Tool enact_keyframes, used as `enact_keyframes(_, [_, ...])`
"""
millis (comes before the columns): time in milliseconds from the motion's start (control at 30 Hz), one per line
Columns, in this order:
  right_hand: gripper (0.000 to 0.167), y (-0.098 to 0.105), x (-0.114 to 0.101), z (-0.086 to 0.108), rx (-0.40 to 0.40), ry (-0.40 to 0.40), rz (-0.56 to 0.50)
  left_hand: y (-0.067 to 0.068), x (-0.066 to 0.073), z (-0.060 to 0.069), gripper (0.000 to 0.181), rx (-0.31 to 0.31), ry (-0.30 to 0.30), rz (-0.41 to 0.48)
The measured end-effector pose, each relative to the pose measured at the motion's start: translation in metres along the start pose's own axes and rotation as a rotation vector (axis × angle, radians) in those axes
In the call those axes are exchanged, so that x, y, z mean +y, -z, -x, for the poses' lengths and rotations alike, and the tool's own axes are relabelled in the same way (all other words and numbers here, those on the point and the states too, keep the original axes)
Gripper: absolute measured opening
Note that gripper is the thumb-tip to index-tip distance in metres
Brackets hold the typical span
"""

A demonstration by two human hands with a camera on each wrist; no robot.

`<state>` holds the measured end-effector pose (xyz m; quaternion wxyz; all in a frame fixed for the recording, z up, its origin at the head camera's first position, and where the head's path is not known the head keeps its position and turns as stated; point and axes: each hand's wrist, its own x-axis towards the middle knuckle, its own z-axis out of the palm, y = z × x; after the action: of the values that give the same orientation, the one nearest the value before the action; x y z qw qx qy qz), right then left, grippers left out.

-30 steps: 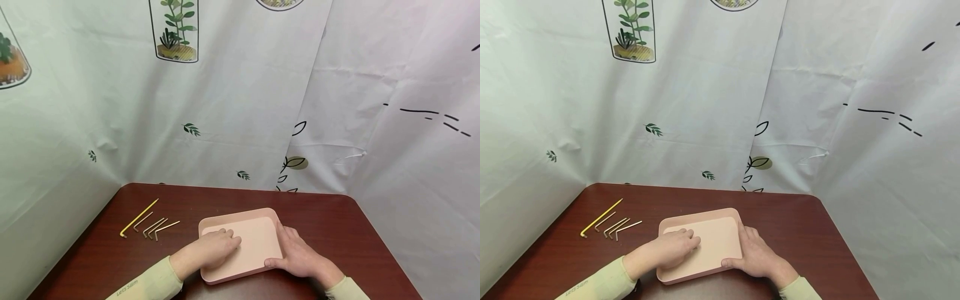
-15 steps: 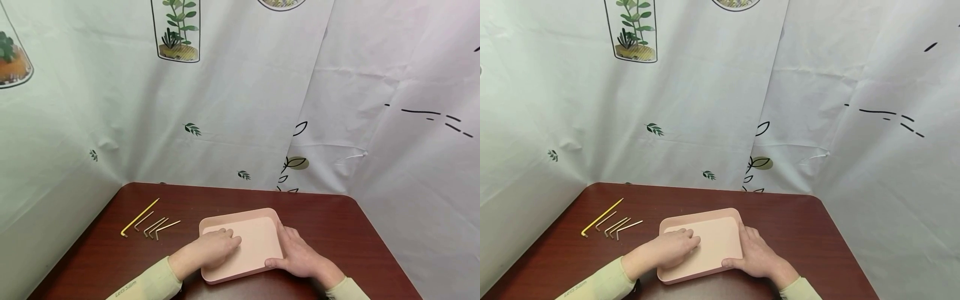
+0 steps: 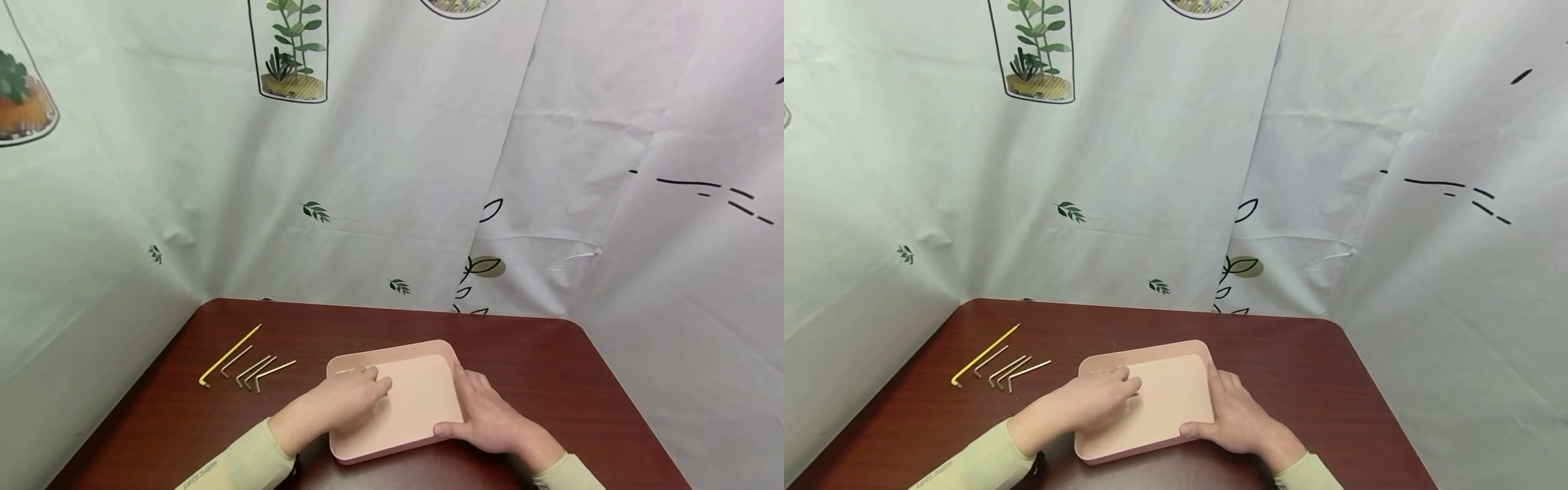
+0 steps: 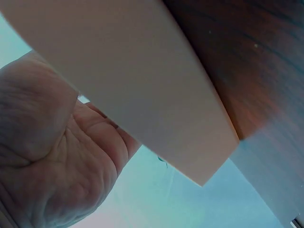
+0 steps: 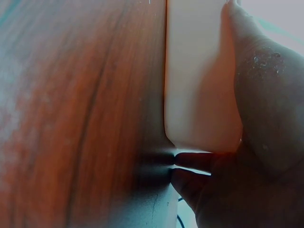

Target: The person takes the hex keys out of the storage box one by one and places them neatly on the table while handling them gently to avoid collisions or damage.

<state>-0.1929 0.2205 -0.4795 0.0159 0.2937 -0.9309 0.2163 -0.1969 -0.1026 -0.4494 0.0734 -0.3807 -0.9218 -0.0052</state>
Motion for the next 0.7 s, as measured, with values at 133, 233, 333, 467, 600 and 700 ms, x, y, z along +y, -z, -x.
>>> enact_keyframes(133, [0.131, 0.0, 0.0, 0.0, 0.002, 0.003, -0.005, 0.005, -0.002, 0.001, 0.013, -0.007, 0.005, 0.036])
enact_keyframes(233, [0.131, 0.0, 0.0, 0.0, 0.008, 0.009, 0.005, 0.008, -0.006, 0.001, 0.014, 0.0, 0.004, 0.056])
enact_keyframes(333, [0.131, 0.0, 0.0, 0.0, 0.012, 0.01, 0.02, 0.011, -0.011, 0.002, 0.016, 0.044, -0.033, 0.024])
enact_keyframes(467, [0.131, 0.0, 0.0, 0.001, 0.016, 0.013, 0.029, 0.015, -0.017, 0.006, 0.02, 0.109, -0.074, -0.006])
enact_keyframes(600, [0.13, 0.0, 0.0, 0.001, 0.019, 0.02, 0.032, 0.02, -0.019, 0.01, 0.02, 0.084, -0.029, 0.047])
enact_keyframes(700, [0.13, -0.001, 0.0, 0.001, 0.018, 0.019, 0.035, 0.023, -0.023, 0.012, 0.025, 0.051, 0.008, 0.072])
